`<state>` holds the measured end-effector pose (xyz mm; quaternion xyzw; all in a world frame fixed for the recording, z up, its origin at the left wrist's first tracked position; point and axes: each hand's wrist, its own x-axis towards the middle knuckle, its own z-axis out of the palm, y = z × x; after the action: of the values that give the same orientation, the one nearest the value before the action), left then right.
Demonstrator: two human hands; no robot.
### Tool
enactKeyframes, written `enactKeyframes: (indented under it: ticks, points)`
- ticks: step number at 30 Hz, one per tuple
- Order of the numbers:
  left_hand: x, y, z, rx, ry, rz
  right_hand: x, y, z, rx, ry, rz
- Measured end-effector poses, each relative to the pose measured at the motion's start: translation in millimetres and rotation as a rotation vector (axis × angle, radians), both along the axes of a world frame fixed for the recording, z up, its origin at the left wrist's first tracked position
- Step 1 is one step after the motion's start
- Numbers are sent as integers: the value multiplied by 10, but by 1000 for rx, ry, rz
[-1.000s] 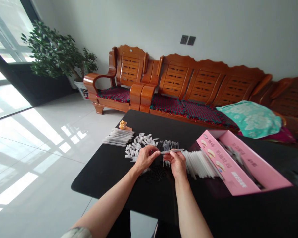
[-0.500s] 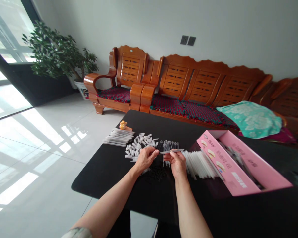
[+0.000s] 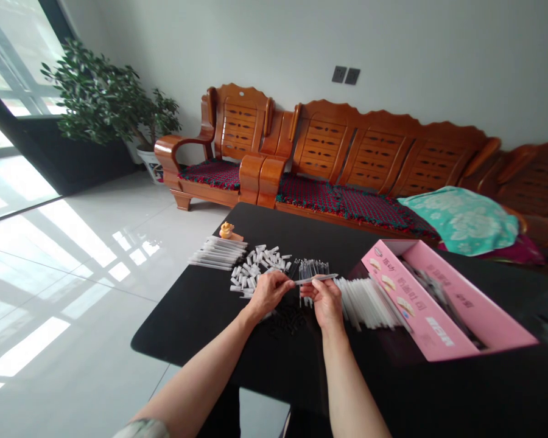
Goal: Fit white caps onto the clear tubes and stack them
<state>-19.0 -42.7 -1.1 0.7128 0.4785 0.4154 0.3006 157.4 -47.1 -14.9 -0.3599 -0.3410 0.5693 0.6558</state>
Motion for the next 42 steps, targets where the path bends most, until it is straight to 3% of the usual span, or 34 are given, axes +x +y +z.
enactKeyframes:
  ticks: [5, 14, 20, 26, 34, 42]
  points:
    - [-8, 7, -30, -27, -80, 40, 0, 4, -1, -8, 5, -7]
    - [3, 19, -37, -11, -25, 3, -6, -1, 7, -9, -3, 0]
    - [-195, 87, -11, 4, -100, 194, 58, 12, -16, 30, 48, -17]
    - [-355, 137, -2, 85, 112, 219, 82, -3, -10, 48, 33, -13]
    - [-248, 52, 4, 82, 423, 186, 54, -27, 41, 37, -5, 16]
    - [-179, 53, -22, 101, 449, 181, 13, -37, 48, 40, -52, 67]
